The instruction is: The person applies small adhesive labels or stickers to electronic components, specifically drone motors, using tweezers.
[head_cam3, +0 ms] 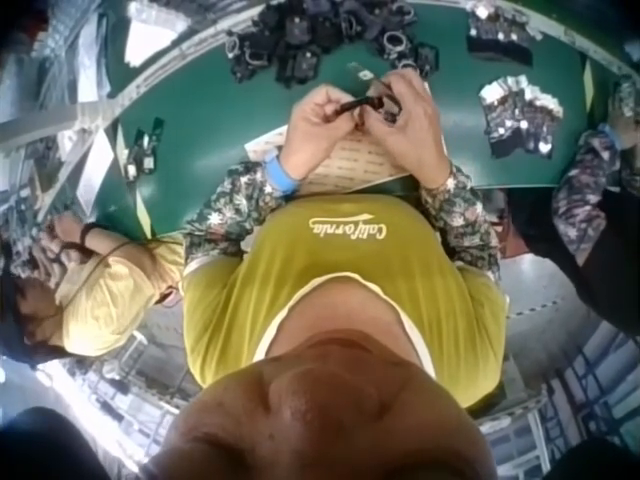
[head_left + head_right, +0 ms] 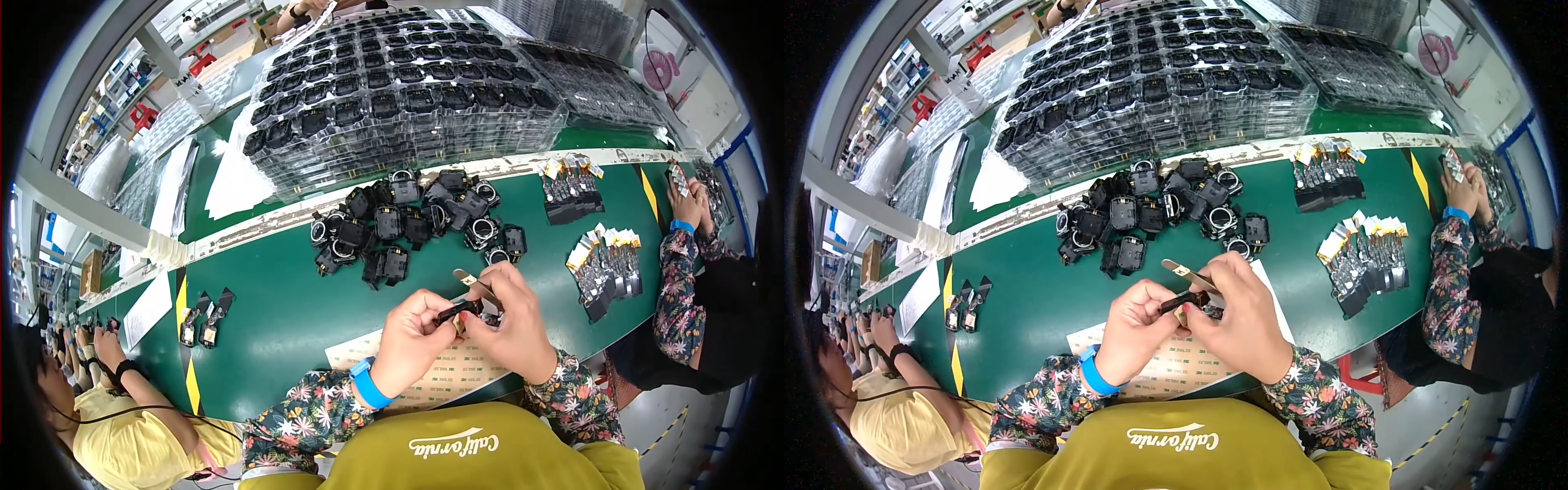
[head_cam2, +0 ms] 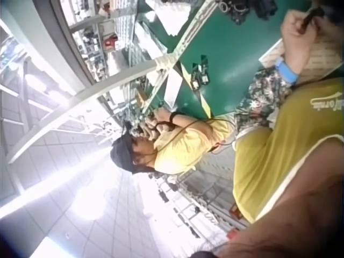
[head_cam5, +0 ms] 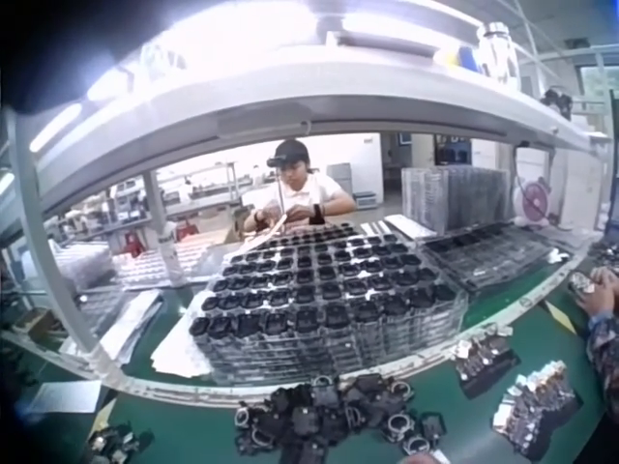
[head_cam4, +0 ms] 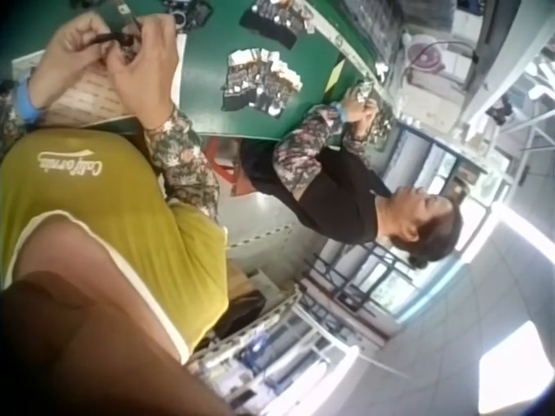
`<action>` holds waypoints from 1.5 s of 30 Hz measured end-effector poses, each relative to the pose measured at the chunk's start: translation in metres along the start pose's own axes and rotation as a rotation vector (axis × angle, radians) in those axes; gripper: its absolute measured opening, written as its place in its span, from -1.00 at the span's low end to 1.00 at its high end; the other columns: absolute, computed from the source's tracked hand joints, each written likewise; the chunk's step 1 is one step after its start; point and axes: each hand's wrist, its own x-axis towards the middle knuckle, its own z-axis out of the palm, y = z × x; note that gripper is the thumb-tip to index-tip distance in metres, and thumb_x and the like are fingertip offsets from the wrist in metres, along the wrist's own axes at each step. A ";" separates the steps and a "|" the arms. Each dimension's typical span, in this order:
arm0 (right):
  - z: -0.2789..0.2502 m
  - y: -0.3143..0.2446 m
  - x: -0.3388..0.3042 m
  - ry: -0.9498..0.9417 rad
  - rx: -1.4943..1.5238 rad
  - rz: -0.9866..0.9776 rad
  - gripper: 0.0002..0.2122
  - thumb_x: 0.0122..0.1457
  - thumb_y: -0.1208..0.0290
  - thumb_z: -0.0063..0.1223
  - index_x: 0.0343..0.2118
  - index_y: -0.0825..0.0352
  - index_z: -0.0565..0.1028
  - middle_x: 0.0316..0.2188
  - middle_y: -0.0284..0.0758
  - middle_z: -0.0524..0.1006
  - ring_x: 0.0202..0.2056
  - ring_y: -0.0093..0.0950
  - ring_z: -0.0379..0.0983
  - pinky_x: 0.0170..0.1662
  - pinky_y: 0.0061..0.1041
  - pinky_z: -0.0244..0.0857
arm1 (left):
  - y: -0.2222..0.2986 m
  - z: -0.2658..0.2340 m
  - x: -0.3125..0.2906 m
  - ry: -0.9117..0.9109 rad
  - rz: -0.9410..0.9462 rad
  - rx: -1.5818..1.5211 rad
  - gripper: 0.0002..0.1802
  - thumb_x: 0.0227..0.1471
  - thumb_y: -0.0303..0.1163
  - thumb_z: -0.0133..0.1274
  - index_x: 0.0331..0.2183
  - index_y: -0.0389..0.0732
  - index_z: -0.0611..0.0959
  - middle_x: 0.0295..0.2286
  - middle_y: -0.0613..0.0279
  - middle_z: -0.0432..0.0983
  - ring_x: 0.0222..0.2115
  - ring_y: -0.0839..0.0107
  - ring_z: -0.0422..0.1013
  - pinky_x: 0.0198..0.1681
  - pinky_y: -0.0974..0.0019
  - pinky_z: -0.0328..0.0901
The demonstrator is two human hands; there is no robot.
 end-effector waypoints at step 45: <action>0.007 0.002 -0.028 -0.212 -0.422 -0.523 -0.75 -0.05 0.48 -0.02 -0.24 0.34 0.43 -0.38 -0.30 0.37 -0.49 -0.47 0.40 -0.54 -0.53 0.30 | 0.079 -0.045 0.021 -0.001 0.651 1.538 -0.71 -0.24 -0.60 0.09 -0.32 -0.28 0.56 -0.34 0.08 0.46 -0.27 0.13 0.36 -0.22 0.14 0.25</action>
